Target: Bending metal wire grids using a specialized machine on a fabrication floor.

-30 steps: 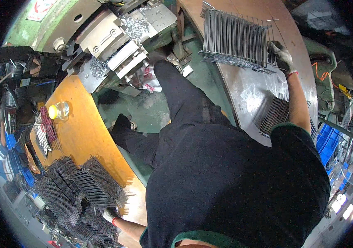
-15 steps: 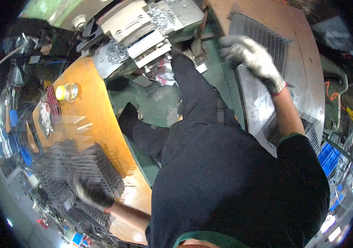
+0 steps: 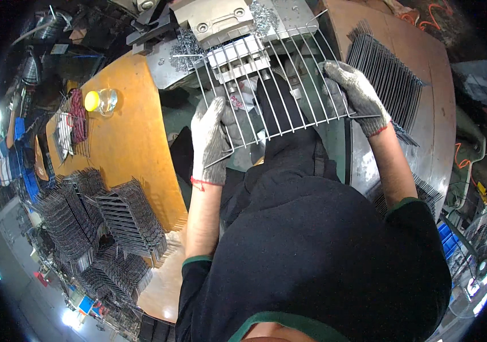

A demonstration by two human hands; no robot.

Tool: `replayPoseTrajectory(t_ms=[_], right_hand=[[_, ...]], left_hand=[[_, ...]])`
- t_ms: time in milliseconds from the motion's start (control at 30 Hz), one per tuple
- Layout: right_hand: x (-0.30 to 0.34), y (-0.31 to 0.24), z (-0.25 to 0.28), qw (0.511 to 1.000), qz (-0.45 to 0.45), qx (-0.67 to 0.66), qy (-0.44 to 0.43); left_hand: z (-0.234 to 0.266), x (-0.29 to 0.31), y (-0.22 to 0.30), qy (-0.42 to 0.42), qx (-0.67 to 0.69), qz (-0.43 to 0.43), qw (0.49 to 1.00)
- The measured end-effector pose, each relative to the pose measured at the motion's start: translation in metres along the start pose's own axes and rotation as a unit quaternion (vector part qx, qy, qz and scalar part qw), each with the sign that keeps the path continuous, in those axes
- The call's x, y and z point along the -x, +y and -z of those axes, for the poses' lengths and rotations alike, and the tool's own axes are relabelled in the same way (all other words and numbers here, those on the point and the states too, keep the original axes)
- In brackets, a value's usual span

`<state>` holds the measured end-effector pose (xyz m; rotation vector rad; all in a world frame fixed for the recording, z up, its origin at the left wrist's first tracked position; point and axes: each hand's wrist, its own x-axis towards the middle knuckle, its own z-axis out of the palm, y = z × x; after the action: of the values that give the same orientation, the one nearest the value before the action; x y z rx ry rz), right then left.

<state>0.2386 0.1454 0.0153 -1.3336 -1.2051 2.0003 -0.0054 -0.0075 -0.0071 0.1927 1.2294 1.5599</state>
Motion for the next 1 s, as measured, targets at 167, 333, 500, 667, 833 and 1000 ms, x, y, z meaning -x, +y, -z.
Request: replayPoseTrajectory(t_ms=[167, 333, 500, 667, 833, 1000], right_hand=[[-0.017, -0.004, 0.006, 0.998, 0.024, 0.051, -0.006], [-0.013, -0.003, 0.006, 0.999, -0.014, 0.038, -0.014], [-0.018, 0.001, 0.015, 0.999, -0.045, -0.003, -0.025], [-0.009, -0.017, 0.004, 0.997, -0.061, 0.017, -0.036], [-0.013, -0.008, 0.000, 0.998, 0.003, 0.067, 0.017], [-0.008, 0.007, -0.058, 0.997, 0.007, 0.073, -0.024]], left_hand=[[-0.012, 0.001, 0.005, 0.037, 0.040, 0.030, 0.998], [-0.014, 0.006, 0.005, 0.044, 0.084, 0.012, 0.995], [-0.018, 0.004, 0.003, 0.083, 0.074, 0.021, 0.994], [-0.018, 0.007, 0.012, 0.079, 0.071, 0.045, 0.993], [-0.007, 0.007, 0.020, 0.023, 0.089, 0.043, 0.995], [0.036, 0.022, 0.047, 0.077, -0.043, 0.034, 0.996]])
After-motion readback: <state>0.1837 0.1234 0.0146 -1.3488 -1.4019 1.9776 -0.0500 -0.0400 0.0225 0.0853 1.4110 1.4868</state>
